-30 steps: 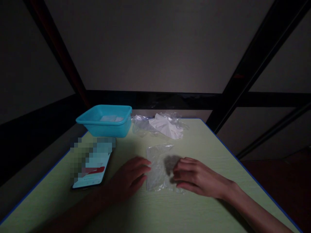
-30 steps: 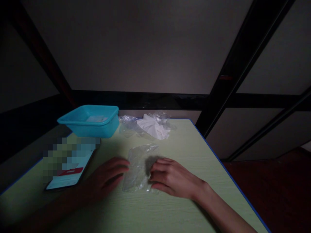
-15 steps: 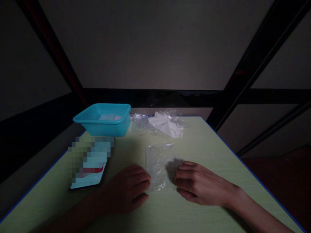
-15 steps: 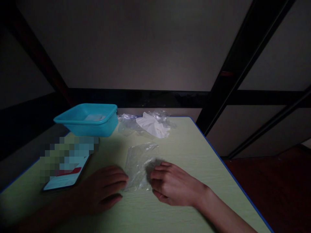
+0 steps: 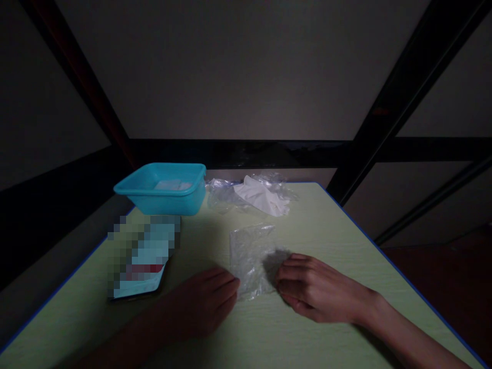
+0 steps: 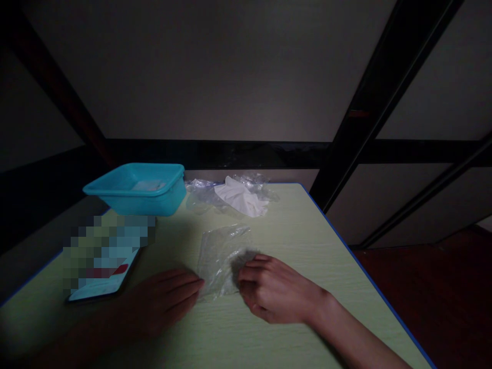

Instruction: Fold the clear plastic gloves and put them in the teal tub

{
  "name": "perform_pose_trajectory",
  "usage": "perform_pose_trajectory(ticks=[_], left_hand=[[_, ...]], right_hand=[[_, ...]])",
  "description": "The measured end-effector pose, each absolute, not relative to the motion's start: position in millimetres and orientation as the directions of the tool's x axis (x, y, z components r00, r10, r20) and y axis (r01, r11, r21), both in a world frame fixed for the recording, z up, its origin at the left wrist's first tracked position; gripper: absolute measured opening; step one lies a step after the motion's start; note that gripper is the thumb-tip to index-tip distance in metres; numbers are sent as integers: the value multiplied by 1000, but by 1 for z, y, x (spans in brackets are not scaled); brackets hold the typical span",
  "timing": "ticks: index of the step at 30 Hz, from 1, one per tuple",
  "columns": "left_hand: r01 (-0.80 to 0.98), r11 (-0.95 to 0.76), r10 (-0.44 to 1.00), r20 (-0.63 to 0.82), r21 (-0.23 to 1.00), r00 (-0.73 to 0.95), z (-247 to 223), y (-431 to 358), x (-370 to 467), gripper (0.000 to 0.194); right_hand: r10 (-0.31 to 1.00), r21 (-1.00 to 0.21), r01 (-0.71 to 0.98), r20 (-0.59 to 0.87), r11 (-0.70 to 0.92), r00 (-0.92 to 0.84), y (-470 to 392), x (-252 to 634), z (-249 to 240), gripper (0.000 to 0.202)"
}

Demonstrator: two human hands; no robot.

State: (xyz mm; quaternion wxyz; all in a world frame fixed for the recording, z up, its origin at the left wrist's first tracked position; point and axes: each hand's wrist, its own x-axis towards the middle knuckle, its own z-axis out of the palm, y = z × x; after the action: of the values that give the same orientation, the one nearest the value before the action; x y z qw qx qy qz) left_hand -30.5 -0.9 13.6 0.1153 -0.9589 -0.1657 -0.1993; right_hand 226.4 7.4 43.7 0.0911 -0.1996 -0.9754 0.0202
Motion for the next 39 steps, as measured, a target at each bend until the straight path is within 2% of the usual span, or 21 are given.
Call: perform_pose_trajectory(ticks=[7,12,17,22,28,35,37,39], left_hand=[[354,-924,263,428,-147,864,17,-1,-27,32],[393,-919,348,445,-10,825,16,1,-26,28],[425,-903,399,496,67,771,16,1,-24,27],[411,-904,396,586,114,708,23,-1,-23,20],[411,-892,432,616,186,659,25,1,-24,17],[418,-894,426,600,162,677,20,1,-31,16],[399,-911,383,575,105,723,21,2,-35,15],[393,-919,339,544,18,768,22,4,-38,30]], right_hand=[[412,-30,414,176,910,-894,5,224,43,21],[435,66,486,353,872,-828,-4,211,33,29],[372,187,511,489,839,-789,-6,200,21,26],[358,218,511,494,831,-793,-5,201,18,31],[357,234,523,505,820,-786,-3,204,13,28],[371,220,534,509,816,-777,1,207,9,23],[390,207,545,502,812,-772,2,208,10,24],[403,205,554,494,807,-770,3,208,10,25]])
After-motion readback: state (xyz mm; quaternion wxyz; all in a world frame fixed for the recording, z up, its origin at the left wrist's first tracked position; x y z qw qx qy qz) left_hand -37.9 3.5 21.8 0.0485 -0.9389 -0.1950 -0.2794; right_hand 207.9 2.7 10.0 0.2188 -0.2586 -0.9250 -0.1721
